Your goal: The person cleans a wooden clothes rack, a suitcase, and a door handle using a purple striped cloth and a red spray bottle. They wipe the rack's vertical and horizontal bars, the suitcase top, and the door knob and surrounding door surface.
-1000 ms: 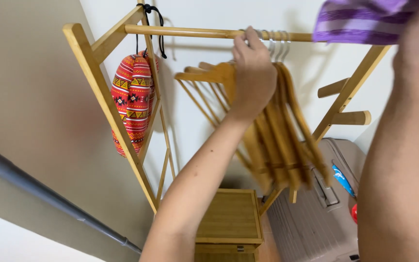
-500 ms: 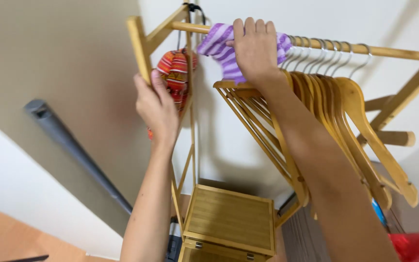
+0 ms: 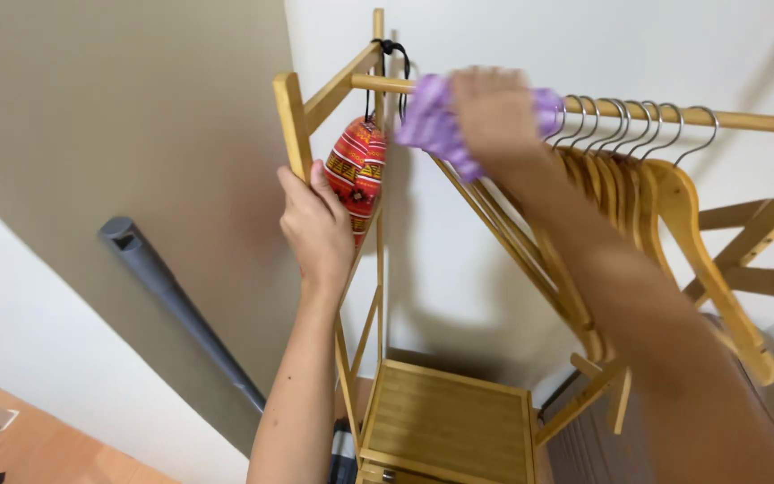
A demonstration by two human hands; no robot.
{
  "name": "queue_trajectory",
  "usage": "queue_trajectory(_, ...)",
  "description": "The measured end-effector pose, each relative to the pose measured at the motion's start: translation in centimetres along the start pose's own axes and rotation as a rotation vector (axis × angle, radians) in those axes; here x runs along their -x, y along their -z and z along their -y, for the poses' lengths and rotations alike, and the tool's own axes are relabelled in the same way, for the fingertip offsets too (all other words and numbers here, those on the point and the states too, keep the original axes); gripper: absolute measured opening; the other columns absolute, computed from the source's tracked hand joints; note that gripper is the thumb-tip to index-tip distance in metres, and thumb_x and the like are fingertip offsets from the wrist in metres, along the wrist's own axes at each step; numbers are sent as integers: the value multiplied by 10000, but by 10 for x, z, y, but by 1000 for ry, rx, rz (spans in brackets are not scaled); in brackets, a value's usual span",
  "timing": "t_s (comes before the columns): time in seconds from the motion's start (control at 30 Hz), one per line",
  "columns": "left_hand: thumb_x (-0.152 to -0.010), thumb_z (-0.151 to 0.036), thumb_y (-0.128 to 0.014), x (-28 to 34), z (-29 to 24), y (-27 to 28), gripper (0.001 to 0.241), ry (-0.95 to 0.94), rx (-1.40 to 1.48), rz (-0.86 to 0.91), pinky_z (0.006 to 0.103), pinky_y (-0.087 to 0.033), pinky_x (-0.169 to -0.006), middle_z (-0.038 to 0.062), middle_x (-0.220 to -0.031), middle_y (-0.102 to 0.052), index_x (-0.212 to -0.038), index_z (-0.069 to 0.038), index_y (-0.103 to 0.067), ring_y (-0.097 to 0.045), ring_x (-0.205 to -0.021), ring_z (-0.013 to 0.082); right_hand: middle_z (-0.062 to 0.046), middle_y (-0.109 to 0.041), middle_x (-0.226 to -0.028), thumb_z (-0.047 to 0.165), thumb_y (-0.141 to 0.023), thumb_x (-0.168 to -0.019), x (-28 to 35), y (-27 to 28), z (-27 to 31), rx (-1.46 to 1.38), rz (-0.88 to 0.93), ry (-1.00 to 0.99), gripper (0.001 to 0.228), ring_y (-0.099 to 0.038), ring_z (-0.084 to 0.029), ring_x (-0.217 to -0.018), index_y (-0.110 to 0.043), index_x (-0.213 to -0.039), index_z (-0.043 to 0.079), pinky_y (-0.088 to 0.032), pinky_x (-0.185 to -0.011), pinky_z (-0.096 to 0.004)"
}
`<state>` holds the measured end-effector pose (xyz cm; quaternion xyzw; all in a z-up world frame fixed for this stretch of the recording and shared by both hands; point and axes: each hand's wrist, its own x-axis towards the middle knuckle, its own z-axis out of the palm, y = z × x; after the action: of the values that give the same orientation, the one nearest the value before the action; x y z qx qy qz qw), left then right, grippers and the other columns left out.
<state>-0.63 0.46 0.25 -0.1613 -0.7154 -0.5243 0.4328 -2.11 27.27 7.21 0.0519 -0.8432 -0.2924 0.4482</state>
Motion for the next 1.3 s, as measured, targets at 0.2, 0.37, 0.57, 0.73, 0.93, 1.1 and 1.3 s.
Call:
queue_trajectory(0.2,-1139,-230,-475,7,11,-10,240,-42,25,-6,518,-460,-563,249,-795,-631,-1060,-5,-451,-641,-690,458,-85,-647,-889,121,-633,-1090,57,35,-48,93,-135,65,109,-633,-218,-839,-623,-1019,39,-498,-790,-334)
queue_trajectory(0.37,-1141,-234,-483,10,2,-10,248,-13,79,5,492,-483,-579,238,-773,-621,-1056,-3,-458,-646,-667,432,-204,-687,-1082,129,-535,-1124,57,-25,-37,199,-50,19,198,-667,-310,-1068,-609,-1157,-52,-507,-985,-456)
queue_trajectory(0.57,-1145,-233,-488,14,8,-18,237,-58,66,-12,498,-477,-587,242,-795,-632,-1088,-3,-481,-660,-718,446,-257,-621,-1314,266,-578,-1022,-40,-36,72,-233,-67,-122,514,-573,-484,-1217,-520,-1406,-72,-385,-1047,-638)
queue_trajectory(0.73,-1156,-213,-497,11,1,-11,231,-57,19,-57,493,-485,-609,242,-823,-634,-1100,10,-479,-665,-731,441,-191,-665,-1130,82,-576,-961,-64,12,82,-265,-175,7,415,-636,-359,-986,-593,-1353,-51,-492,-889,-480)
queue_trajectory(0.93,-1172,-197,-489,12,6,-16,208,-122,54,-65,470,-505,-637,227,-887,-662,-1119,4,-483,-682,-777,411,-141,-733,-991,143,-669,-1019,-12,-11,4,-348,-173,57,273,-709,-238,-845,-647,-1253,5,-562,-773,-401)
queue_trajectory(1.1,-1167,-210,-495,14,10,-17,221,-75,78,-52,450,-508,-618,211,-833,-642,-1095,-2,-480,-674,-713,377,-142,-756,-1077,113,-658,-1137,43,25,-45,-250,-304,114,173,-740,-233,-923,-673,-1258,-8,-566,-808,-338)
queue_trajectory(1.3,-1159,-235,-497,18,7,-19,246,-40,109,-42,427,-489,-592,195,-765,-607,-1069,-6,-483,-634,-647,341,-128,-746,-1037,68,-632,-1123,41,32,-43,-878,-408,-122,127,-730,-208,-919,-696,-1200,-10,-593,-834,-341)
